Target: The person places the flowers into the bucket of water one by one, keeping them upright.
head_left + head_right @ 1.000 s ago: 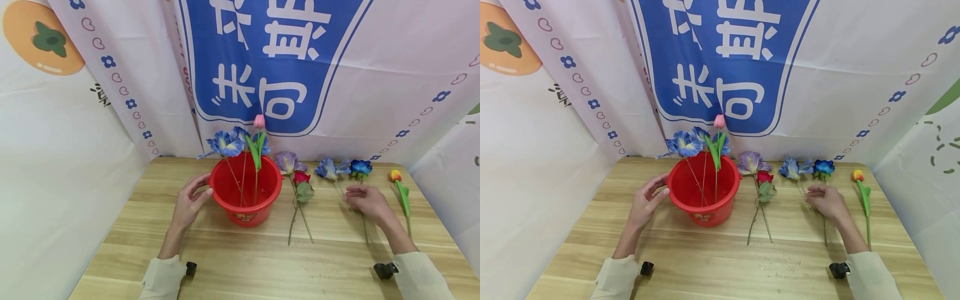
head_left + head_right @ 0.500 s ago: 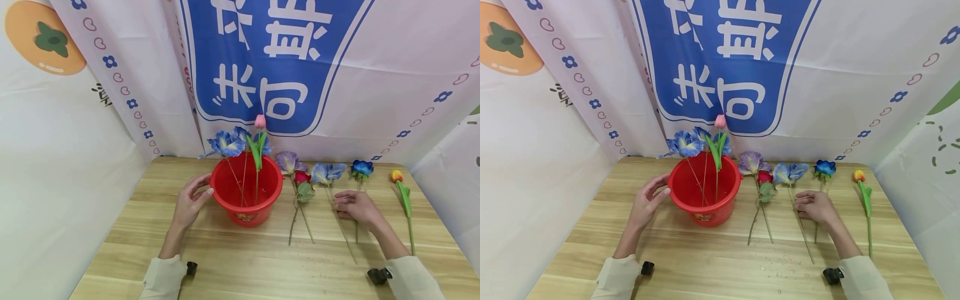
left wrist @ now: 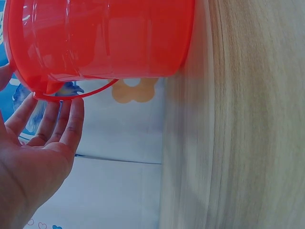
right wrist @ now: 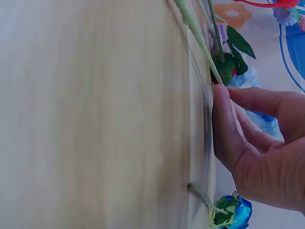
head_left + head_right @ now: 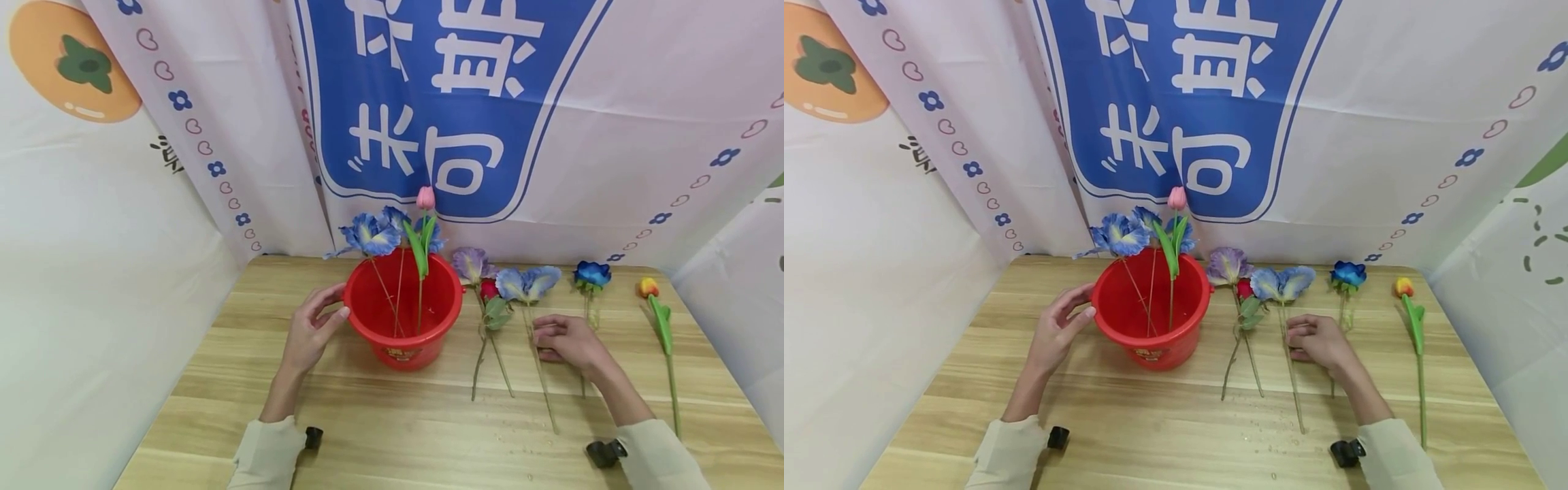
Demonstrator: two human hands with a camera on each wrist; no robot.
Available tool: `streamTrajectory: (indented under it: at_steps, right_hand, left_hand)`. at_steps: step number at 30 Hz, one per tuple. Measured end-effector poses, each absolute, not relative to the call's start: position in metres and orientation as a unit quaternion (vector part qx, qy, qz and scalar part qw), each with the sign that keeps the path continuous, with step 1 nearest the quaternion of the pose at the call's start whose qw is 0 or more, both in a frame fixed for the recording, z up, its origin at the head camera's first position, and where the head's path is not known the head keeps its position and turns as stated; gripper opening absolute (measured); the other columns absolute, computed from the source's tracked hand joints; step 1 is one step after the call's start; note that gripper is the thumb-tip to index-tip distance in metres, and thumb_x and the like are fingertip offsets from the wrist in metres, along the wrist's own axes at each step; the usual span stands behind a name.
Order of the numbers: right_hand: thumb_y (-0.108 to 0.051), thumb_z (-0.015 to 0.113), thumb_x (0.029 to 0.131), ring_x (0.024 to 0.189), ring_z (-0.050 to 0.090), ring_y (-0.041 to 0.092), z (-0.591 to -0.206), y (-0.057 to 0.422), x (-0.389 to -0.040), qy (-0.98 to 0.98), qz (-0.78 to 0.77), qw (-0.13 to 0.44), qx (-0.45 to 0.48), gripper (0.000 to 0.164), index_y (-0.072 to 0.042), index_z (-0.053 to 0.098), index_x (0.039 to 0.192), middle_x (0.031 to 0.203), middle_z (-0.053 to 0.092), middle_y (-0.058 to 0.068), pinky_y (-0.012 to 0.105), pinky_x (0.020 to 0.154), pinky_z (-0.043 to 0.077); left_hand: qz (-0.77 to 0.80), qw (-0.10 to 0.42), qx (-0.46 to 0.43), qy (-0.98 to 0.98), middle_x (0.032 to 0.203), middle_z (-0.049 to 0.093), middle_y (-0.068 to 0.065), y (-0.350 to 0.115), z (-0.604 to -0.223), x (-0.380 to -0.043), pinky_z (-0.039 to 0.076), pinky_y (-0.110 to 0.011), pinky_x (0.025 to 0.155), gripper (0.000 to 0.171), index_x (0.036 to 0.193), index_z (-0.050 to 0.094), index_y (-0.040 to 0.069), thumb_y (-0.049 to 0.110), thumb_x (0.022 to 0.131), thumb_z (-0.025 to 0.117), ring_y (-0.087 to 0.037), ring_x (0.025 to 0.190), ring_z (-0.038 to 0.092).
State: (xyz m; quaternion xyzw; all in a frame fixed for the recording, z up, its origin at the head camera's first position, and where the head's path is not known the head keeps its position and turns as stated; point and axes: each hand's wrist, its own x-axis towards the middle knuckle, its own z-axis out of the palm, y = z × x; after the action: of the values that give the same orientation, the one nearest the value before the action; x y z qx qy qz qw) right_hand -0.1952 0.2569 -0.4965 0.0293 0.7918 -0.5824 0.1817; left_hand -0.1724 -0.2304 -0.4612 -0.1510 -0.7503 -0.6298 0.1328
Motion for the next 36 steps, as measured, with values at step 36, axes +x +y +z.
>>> streamTrajectory:
  at_steps: [36]
  right_hand:
    - [-0.006, 0.067, 0.105, 0.103, 0.072, 0.009, -0.423, 0.227, -0.197, 0.755, -0.652, 0.066, -0.013, 0.049, 0.007, 0.049, 0.148, 0.115, 0.069, -0.003, 0.032, 0.091, 0.067]
  left_hand:
    - [-0.629, 0.129, -0.144, -0.753, 0.14, 0.062, -0.022, -0.229, -0.461, -0.173, 0.061, -0.02, 0.099, 0.046, 0.145, 0.062, -0.003, -0.001, 0.099, 0.07, -0.008, 0.124, 0.065]
